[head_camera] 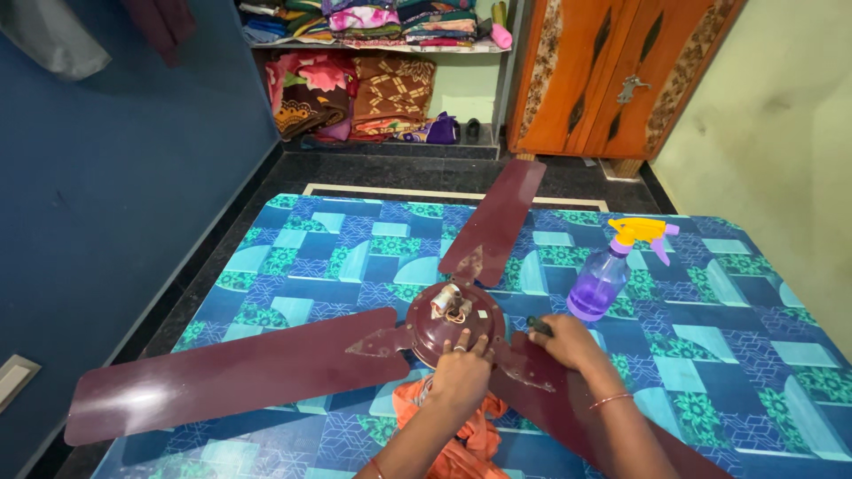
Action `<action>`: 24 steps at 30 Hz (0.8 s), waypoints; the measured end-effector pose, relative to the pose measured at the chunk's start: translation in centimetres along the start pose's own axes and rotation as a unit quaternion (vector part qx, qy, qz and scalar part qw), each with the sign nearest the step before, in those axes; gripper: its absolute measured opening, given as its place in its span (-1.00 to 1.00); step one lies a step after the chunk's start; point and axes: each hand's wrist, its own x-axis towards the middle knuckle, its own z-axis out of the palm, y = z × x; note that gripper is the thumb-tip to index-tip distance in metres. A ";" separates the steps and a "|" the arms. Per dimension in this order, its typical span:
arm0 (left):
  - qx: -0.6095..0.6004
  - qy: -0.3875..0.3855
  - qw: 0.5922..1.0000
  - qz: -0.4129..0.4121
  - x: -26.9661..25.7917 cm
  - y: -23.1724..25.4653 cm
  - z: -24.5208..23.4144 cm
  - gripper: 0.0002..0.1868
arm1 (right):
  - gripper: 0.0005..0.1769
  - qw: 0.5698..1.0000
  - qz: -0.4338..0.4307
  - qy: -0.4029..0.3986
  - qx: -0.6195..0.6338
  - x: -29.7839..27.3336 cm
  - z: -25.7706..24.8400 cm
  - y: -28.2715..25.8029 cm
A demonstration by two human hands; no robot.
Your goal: The person uses a screwdriver to loosen and remove screws from the central hub of a ceiling fan. They detach the fan blades one by one and place them on the floor. The person then picks up a spray bottle and appears to prepare for cleaning.
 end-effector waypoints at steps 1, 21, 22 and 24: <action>0.000 0.001 1.000 0.001 -0.3 -0.1 0.1 -0.49 | -0.65 1.000 -0.008 -0.010 -0.005 0.0 0.6 0.0; -0.012 -0.022 1.000 -0.017 -0.8 0.3 0.2 -0.30 | -0.71 0.989 0.067 -0.002 0.130 0.0 -0.4 8.8; 0.000 -0.017 1.000 -0.016 -0.8 0.3 0.4 -0.29 | -0.71 0.988 0.072 -0.011 0.136 -0.1 -0.8 9.2; 0.024 -0.004 1.000 -0.016 -0.8 0.4 0.6 -0.26 | -0.70 0.984 0.103 -0.039 0.138 -0.8 -1.5 10.3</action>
